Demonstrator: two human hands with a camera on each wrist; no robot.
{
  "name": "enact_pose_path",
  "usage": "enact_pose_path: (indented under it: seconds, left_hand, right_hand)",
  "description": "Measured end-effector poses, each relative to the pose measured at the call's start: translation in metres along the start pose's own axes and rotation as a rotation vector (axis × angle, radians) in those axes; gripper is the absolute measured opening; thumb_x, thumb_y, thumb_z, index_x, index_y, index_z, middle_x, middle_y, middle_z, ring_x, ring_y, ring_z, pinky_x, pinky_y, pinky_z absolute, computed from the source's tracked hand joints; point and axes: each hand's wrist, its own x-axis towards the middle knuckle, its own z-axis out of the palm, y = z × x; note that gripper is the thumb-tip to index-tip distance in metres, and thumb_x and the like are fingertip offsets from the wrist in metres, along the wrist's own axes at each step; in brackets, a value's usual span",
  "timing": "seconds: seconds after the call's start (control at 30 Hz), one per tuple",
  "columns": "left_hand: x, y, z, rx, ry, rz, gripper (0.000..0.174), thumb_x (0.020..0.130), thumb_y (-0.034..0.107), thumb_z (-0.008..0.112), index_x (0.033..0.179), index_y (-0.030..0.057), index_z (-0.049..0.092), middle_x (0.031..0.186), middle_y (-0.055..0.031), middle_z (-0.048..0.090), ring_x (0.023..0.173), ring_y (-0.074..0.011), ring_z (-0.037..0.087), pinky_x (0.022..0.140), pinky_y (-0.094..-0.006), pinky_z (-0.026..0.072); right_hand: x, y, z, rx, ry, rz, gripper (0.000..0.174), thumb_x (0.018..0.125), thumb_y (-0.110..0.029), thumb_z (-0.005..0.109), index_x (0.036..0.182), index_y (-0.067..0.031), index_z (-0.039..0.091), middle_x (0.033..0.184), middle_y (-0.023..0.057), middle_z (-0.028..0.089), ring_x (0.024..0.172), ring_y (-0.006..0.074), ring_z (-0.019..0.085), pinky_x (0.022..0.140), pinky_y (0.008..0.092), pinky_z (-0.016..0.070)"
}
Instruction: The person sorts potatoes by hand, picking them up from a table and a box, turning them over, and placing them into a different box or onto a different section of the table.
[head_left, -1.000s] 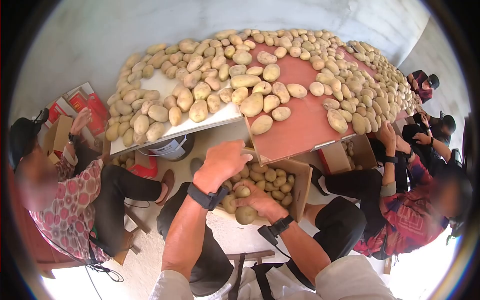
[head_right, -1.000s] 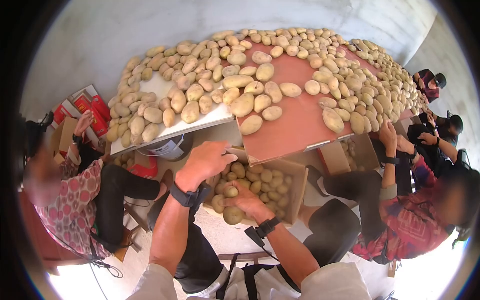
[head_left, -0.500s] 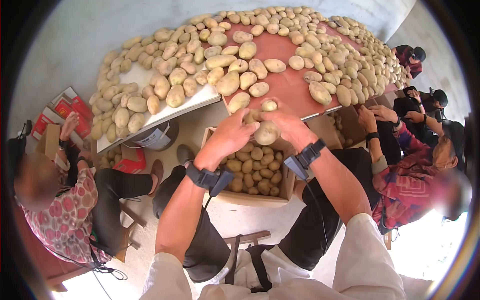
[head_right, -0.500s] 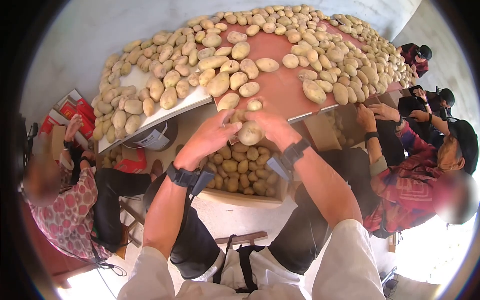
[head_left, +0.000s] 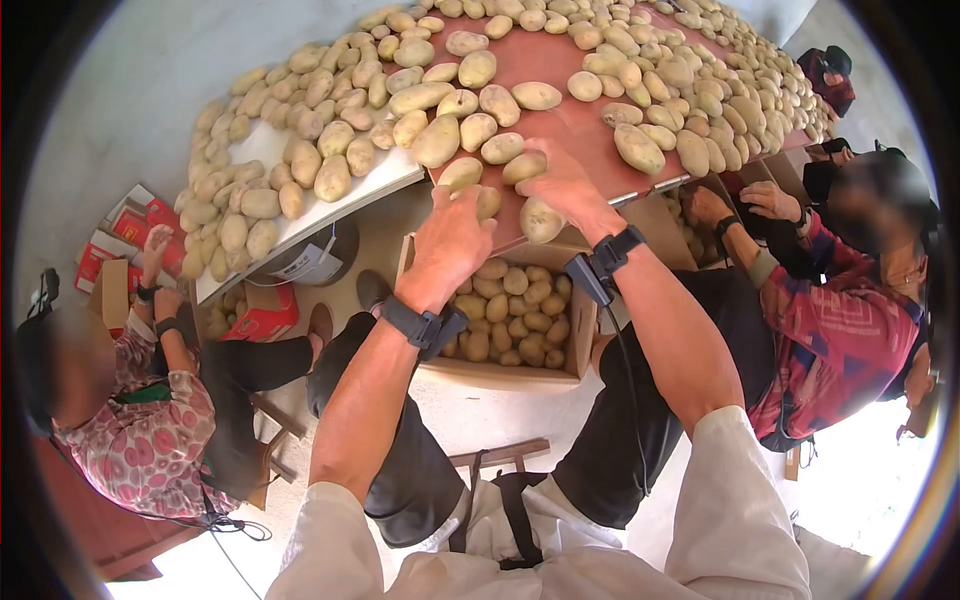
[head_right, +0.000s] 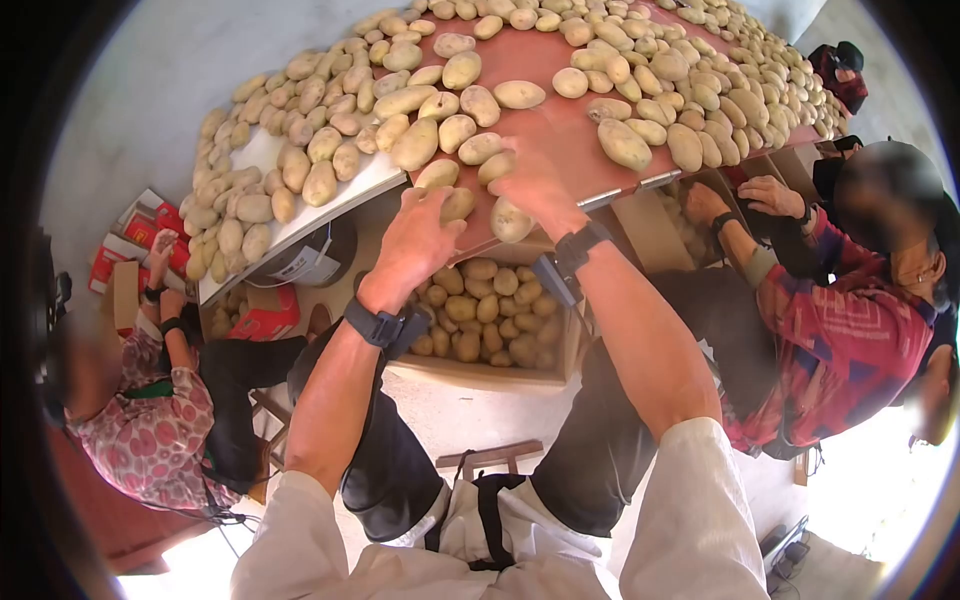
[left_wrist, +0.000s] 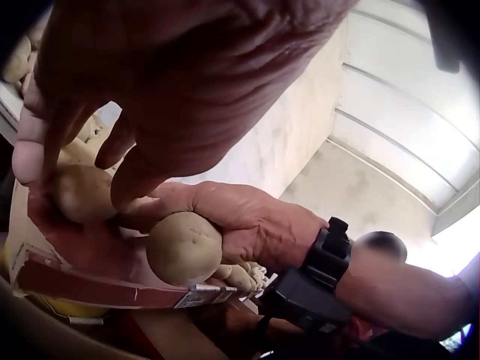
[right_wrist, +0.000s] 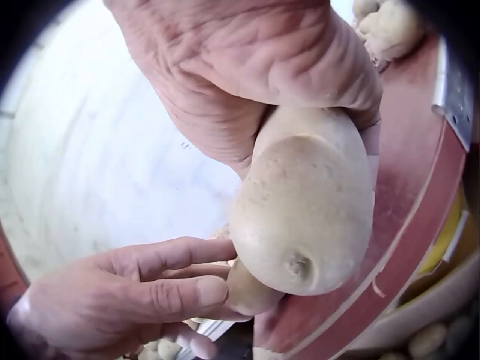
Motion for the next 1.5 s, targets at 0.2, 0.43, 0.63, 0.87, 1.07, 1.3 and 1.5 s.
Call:
enact_pose_path:
  seconds: [0.2,0.43,0.63,0.87,1.07,1.3,1.5]
  left_hand:
    - [0.002,0.005,0.004,0.141,-0.026,-0.063,0.052,0.090,0.023,0.070,0.137,0.0050,0.056,0.136,-0.0234,0.052,0.113,-0.0412,0.062,0.095,-0.0483,0.0511]
    - [0.012,-0.006,0.018,0.166,0.004,0.012,0.042,0.090,0.021,0.067,0.127,0.0005,0.059,0.116,-0.0236,0.066,0.109,-0.0417,0.064,0.092,-0.0501,0.0518]
    - [0.014,-0.009,0.013,0.126,0.018,0.002,0.042,0.091,0.021,0.066,0.125,-0.0029,0.059,0.116,-0.0256,0.066,0.109,-0.0427,0.064,0.092,-0.0511,0.0519]
    - [0.020,-0.009,0.002,0.116,-0.039,0.010,0.044,0.090,0.022,0.067,0.125,-0.0037,0.058,0.117,-0.0251,0.067,0.110,-0.0421,0.065,0.093,-0.0512,0.0518]
    - [0.023,-0.004,-0.007,0.127,-0.100,0.007,0.045,0.088,0.024,0.070,0.124,-0.0011,0.059,0.118,-0.0234,0.067,0.110,-0.0410,0.065,0.091,-0.0499,0.0525]
    - [0.025,-0.004,0.001,0.180,-0.068,0.080,0.038,0.084,0.021,0.076,0.110,-0.0015,0.060,0.115,-0.0231,0.066,0.103,-0.0397,0.069,0.083,-0.0482,0.0565]
    - [0.028,-0.001,0.005,0.226,0.017,0.101,0.037,0.084,0.022,0.076,0.110,0.0006,0.059,0.112,-0.0220,0.064,0.098,-0.0395,0.070,0.080,-0.0478,0.0572]
  right_hand:
    - [0.009,0.016,-0.002,-0.376,0.008,-0.059,0.063,0.079,-0.011,0.074,0.139,-0.0042,0.058,0.132,0.0203,0.065,0.121,0.0306,0.063,0.102,0.0375,0.0486]
    - [0.018,0.029,-0.012,-0.086,0.144,-0.002,0.058,0.084,-0.012,0.074,0.137,0.0024,0.057,0.131,0.0203,0.065,0.120,0.0295,0.063,0.102,0.0373,0.0494]
    - [0.019,0.039,0.013,-0.156,0.473,-0.140,0.048,0.089,-0.022,0.074,0.128,0.0009,0.059,0.123,0.0246,0.064,0.115,0.0380,0.063,0.099,0.0430,0.0496]
    - [0.008,0.042,0.013,-0.139,0.413,-0.156,0.050,0.093,-0.027,0.070,0.131,0.0017,0.055,0.131,0.0277,0.057,0.126,0.0404,0.055,0.108,0.0440,0.0437]
    - [-0.017,0.024,-0.027,-0.198,-0.019,-0.040,0.066,0.087,-0.026,0.074,0.142,0.0005,0.049,0.141,0.0228,0.055,0.133,0.0364,0.052,0.112,0.0415,0.0418]
    - [-0.024,0.012,-0.025,-0.446,-0.141,-0.124,0.070,0.080,-0.023,0.079,0.142,-0.0075,0.052,0.144,0.0186,0.053,0.134,0.0369,0.050,0.112,0.0411,0.0413]
    - [-0.021,0.009,-0.031,-0.493,-0.078,-0.112,0.067,0.076,-0.030,0.082,0.135,-0.0068,0.058,0.131,0.0184,0.063,0.123,0.0368,0.059,0.104,0.0430,0.0467]
